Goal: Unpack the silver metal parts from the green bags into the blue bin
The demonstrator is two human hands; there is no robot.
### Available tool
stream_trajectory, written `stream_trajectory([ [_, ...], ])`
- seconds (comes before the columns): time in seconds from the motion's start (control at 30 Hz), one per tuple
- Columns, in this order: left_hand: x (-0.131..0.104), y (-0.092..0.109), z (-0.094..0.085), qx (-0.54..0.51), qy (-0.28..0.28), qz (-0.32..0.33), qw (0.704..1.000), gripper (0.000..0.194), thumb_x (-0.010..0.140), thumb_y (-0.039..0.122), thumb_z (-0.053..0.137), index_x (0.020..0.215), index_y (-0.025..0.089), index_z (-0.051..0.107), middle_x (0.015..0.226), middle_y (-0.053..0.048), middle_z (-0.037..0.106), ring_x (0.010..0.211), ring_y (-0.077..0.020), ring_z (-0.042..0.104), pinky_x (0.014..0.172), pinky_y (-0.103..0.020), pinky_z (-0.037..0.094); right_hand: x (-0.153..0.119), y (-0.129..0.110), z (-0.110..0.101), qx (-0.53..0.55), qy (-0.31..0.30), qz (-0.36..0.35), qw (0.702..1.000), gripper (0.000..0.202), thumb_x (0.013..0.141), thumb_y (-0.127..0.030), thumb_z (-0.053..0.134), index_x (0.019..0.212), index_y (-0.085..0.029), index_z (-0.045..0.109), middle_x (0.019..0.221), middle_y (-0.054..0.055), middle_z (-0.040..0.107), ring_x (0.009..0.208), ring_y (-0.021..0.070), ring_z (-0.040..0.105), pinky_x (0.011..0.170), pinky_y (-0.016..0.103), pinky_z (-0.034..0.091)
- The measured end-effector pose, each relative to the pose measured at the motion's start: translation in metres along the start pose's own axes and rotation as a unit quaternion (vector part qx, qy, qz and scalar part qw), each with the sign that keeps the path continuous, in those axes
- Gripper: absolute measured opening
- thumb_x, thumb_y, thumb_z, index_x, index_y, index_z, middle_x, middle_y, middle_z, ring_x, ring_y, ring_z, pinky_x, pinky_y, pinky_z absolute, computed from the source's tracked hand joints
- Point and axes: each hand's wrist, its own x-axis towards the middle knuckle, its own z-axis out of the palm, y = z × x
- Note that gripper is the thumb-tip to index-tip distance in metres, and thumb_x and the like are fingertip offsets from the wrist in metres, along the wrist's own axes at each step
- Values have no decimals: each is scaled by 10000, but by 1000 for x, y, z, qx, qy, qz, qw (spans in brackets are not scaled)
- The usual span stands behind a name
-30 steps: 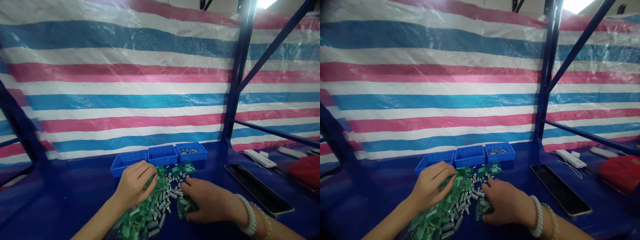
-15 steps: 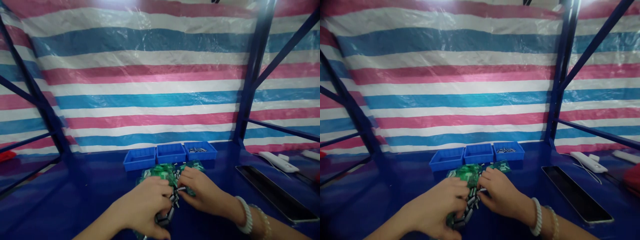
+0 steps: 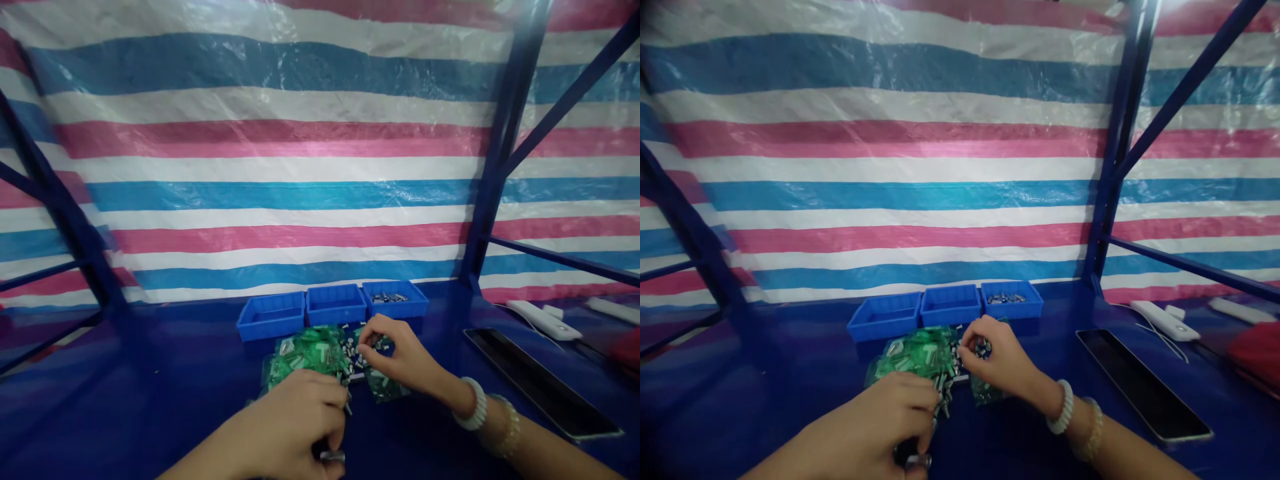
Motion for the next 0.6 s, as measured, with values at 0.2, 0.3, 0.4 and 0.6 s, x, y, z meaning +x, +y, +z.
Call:
stream_trajectory([
  [0.2, 13, -16, 1, -272, 264, -158, 912, 147, 709, 209, 608, 569, 172, 583, 579, 27, 458, 533, -112, 457, 510, -236, 354, -11, -17, 20, 471, -118, 198, 851, 223, 823, -349, 638, 923, -158, 584, 804, 57, 684, 727, 167, 649, 622, 254, 435],
  [0.3, 16, -22, 6, -325, 323, -207, 865, 258, 785, 341, 596, 596, 166, 602, 610, 7, 495, 555, -119, 466, 522, -241, 380, -17, -30, 32, 604, -134, 220, 754, 263, 827, -316, 672, 988, -187, 510, 932, 91, 707, 851, 193, 691, 677, 257, 462],
  [0.4, 16, -20, 10, -308, 343, -223, 859, 245, 803, 332, 605, 627, 164, 635, 634, -3, 527, 581, -129, 502, 534, -243, 407, -20, -38, 36, 635, -113, 211, 735, 261, 814, -274, 708, 938, -191, 493, 890, 73, 710, 832, 179, 697, 682, 249, 472],
  [0.6, 16, -10, 5, -183, 383, -152, 893, 99, 767, 179, 595, 735, 170, 689, 635, -9, 556, 606, -150, 576, 553, -253, 466, -15, -37, 34, 597, -33, 181, 781, 229, 765, -283, 760, 851, -159, 588, 682, 5, 658, 636, 119, 627, 642, 235, 469],
])
